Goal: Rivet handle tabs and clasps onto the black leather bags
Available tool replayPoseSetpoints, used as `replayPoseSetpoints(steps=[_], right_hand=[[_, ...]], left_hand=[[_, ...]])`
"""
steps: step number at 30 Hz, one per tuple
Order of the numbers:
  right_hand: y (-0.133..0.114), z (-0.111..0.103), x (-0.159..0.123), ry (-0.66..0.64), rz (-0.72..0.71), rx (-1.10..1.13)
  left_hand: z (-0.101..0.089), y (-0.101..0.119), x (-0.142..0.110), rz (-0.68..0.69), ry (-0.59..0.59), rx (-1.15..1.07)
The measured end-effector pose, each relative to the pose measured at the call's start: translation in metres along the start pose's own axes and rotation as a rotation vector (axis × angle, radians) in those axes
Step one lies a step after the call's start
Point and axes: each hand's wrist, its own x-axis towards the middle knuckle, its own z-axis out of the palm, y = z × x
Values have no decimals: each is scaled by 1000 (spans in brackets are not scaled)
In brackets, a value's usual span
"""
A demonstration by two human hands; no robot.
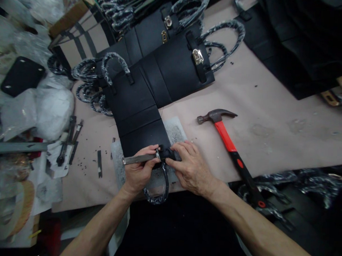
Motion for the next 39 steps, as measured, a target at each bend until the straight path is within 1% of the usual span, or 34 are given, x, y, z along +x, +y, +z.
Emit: replayPoseSetpoints(steps=[2, 9, 13, 18, 24, 28, 32, 39], right_hand=[[0, 0, 0, 4, -3, 1], [-2, -3, 1, -2, 22, 34], [-3, -4, 2, 14, 23, 44], [-2, -2, 1, 11, 7, 30], [-2, 0, 0, 43, 15, 52], [-3, 0, 0, 38, 29, 56], [-3, -1, 1, 46, 28, 58], [-3, -1, 1, 67, 47, 83]], left_hand=[[1, 0, -1, 31, -3, 15], [4, 0, -3, 76, 4, 106], [5, -1, -4, 133, 3, 174], [8, 0, -7, 219, -31, 195], [9, 1, -8, 185, 12, 223], [9, 0, -6, 157, -4, 229], [10, 1, -2, 171, -13, 222], [12, 6, 5, 122, -83, 222]])
